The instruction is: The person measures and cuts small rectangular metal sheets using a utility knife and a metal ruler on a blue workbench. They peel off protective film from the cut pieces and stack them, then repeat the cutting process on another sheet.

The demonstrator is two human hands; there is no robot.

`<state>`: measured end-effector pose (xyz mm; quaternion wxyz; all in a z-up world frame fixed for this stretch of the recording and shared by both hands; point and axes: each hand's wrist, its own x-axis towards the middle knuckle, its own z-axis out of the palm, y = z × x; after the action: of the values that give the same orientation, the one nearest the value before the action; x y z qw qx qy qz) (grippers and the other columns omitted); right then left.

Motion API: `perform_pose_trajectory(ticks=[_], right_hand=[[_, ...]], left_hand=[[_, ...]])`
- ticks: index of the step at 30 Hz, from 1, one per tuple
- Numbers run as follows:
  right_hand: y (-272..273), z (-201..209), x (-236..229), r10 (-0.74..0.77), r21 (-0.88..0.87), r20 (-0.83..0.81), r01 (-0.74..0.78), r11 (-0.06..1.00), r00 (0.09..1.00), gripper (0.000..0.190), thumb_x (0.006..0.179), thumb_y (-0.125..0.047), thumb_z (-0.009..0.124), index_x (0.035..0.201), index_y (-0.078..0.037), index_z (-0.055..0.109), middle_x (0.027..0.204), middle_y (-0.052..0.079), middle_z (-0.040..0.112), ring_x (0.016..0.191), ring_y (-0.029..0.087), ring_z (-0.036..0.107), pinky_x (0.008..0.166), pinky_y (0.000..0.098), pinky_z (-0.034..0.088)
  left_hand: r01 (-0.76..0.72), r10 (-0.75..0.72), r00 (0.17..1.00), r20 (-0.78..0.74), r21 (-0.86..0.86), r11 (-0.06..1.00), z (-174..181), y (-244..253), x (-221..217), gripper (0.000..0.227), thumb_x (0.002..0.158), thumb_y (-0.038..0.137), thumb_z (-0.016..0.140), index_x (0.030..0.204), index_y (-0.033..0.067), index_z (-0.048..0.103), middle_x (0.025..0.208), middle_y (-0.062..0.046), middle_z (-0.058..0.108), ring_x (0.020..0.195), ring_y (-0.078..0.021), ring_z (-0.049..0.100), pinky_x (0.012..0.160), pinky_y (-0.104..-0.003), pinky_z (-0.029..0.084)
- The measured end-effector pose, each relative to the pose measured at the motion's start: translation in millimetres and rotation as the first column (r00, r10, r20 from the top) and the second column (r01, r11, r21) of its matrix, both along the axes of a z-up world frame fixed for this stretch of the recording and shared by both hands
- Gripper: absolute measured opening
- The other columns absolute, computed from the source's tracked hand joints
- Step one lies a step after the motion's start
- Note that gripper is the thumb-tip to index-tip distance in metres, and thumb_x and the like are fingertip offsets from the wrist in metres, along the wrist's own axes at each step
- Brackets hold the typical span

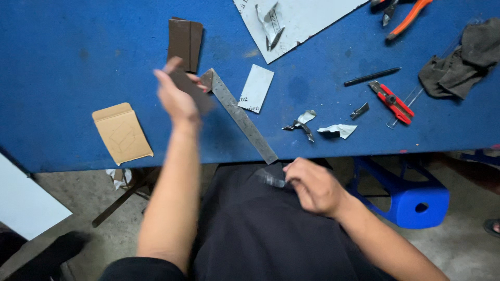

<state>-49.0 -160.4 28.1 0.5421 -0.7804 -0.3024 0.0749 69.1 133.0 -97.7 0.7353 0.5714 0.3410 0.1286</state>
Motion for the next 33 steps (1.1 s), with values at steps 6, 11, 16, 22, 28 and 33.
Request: perform_pose_trajectory(ticks=[6, 11, 16, 22, 28, 33], right_hand=[[-64, -39, 28, -0.355, -0.416, 0.094, 0.360, 0.835, 0.930, 0.024, 0.096, 0.004, 0.046, 0.107, 0.005, 0.067, 0.102, 0.021, 0.069, 0.094, 0.034, 0.064, 0.086, 0.0428, 0.052], [-112, -85, 48, -0.567, -0.640, 0.095, 0.487, 0.595, 0.818, 0.022, 0.099, -0.008, 0.057, 0.110, 0.003, 0.073, 0.102, 0.018, 0.071, 0.091, 0.031, 0.067, 0.082, 0.0432, 0.052], [-138, -117, 43, -0.692, -0.720, 0.125, 0.545, 0.430, 0.711, 0.012, 0.096, -0.016, 0.071, 0.099, -0.007, 0.078, 0.092, 0.010, 0.071, 0.078, 0.024, 0.067, 0.077, 0.0376, 0.053], [-121, -107, 39, -0.852, -0.697, 0.110, 0.650, 0.302, 0.513, 0.040, 0.094, -0.015, 0.071, 0.131, -0.003, 0.061, 0.106, 0.016, 0.071, 0.088, 0.027, 0.068, 0.081, 0.0427, 0.052], [-72, -86, 37, -0.758, -0.770, 0.024, 0.495, 0.401, 0.652, 0.042, 0.099, -0.031, 0.057, 0.124, 0.002, 0.063, 0.145, 0.022, 0.052, 0.133, 0.038, 0.045, 0.108, 0.0552, 0.035], [-15, -61, 43, -0.602, -0.854, -0.137, 0.213, 0.474, 0.787, 0.063, 0.089, -0.047, 0.061, 0.140, -0.012, 0.049, 0.155, 0.013, 0.040, 0.139, 0.035, 0.037, 0.100, 0.0587, 0.045]], left_hand=[[0.281, -0.172, 0.960, -0.223, 0.757, 0.590, 47, 42, 40, 0.050, 0.100, 0.051, 0.041, 0.099, 0.0095, 0.069, 0.081, -0.003, 0.070, 0.074, -0.0183, 0.062, 0.065, -0.037, 0.045], [0.401, -0.133, 0.916, -0.379, 0.857, 0.323, 6, 45, 80, 0.053, 0.099, 0.059, 0.049, 0.099, 0.0080, 0.066, 0.092, -0.013, 0.070, 0.083, -0.0336, 0.066, 0.065, -0.048, 0.049], [0.500, -0.103, 0.865, -0.492, 0.862, 0.079, -29, 34, 93, 0.070, 0.095, 0.068, 0.065, 0.110, -0.0003, 0.058, 0.108, -0.019, 0.049, 0.095, -0.0421, 0.049, 0.069, -0.056, 0.052], [0.698, -0.128, 0.716, -0.686, 0.708, 0.113, -26, 34, 90, 0.098, 0.085, 0.054, 0.090, 0.146, 0.0036, 0.032, 0.128, -0.019, 0.044, 0.112, -0.0414, 0.045, 0.085, -0.052, 0.052], [0.653, -0.207, 0.744, -0.635, 0.757, 0.029, -16, 37, 77, 0.099, 0.085, 0.046, 0.092, 0.152, 0.0163, 0.025, 0.129, -0.012, 0.052, 0.101, -0.0411, 0.052, 0.076, -0.053, 0.054], [0.611, -0.150, 0.769, -0.621, 0.784, -0.115, -24, 28, 69, 0.086, 0.092, 0.046, 0.082, 0.150, 0.0097, 0.030, 0.133, -0.013, 0.054, 0.103, -0.0360, 0.052, 0.068, -0.046, 0.056]])
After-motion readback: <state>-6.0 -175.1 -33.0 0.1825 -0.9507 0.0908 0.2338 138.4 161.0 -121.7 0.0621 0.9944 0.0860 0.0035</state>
